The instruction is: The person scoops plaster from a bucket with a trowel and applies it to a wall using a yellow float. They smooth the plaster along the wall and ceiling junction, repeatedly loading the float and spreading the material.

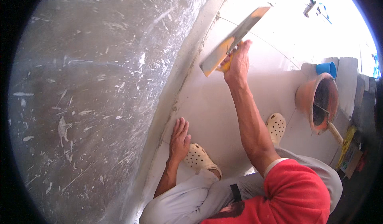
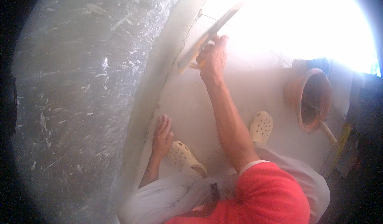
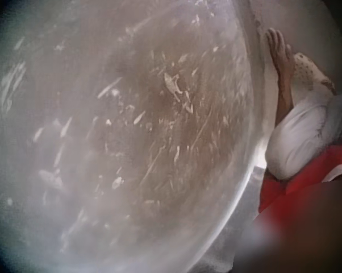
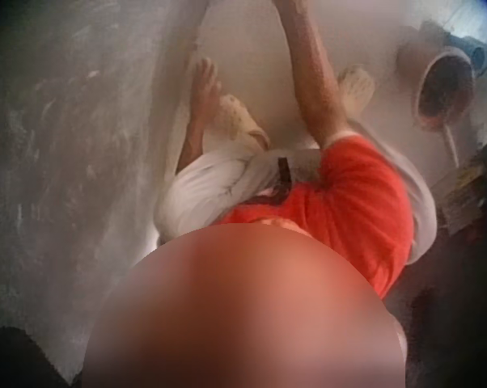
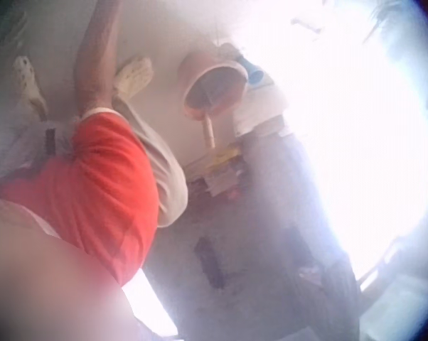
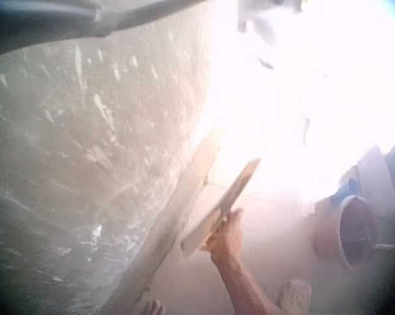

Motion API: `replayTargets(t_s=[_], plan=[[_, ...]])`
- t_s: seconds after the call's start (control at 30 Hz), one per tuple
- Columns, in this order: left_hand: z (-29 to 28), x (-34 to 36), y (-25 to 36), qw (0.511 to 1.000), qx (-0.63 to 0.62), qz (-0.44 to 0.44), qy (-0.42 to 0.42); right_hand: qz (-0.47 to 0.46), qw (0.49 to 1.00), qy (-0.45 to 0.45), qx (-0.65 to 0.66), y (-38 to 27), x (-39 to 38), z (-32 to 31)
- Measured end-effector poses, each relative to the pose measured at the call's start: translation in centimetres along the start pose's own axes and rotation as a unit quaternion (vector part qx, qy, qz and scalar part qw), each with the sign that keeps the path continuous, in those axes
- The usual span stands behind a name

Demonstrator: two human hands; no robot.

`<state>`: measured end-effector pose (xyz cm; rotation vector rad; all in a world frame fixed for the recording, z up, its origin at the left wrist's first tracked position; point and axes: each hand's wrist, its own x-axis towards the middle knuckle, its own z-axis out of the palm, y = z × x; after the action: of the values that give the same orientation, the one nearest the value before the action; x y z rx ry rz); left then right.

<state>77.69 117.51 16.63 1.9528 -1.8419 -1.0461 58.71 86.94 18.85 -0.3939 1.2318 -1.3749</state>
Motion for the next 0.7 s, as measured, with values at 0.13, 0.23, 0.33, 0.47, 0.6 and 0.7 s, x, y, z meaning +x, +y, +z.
replayTargets(t_s=[0.13,0.23,0.33,0.47,0.6,0.7], plan=[[0.1,-0.2,-0.1,1.000,-0.002,-0.004,0.001,0.119,0.989,-0.030,-0.085,4.4,-1.1,-1.7],[0.1,-0.1,-0.1,1.000,-0.008,0.004,0.000,0.142,0.989,-0.041,-0.009,6.9,-1.1,-1.3],[0.2,0.0,-0.2,1.000,-0.001,-0.005,-0.008,0.119,0.992,-0.041,-0.004,8.2,-1.3,-1.0],[0.4,-0.2,-0.2,1.000,0.010,-0.008,-0.003,0.048,0.998,-0.037,-0.034,9.4,-2.5,-0.3],[0.5,-0.2,-0.3,1.000,0.002,-0.001,0.011,-0.025,0.989,-0.011,-0.142,9.8,-4.0,0.3],[0.4,-0.1,-0.5,1.000,-0.001,0.017,0.019,-0.092,0.952,0.044,-0.290,8.9,-4.4,0.6]])
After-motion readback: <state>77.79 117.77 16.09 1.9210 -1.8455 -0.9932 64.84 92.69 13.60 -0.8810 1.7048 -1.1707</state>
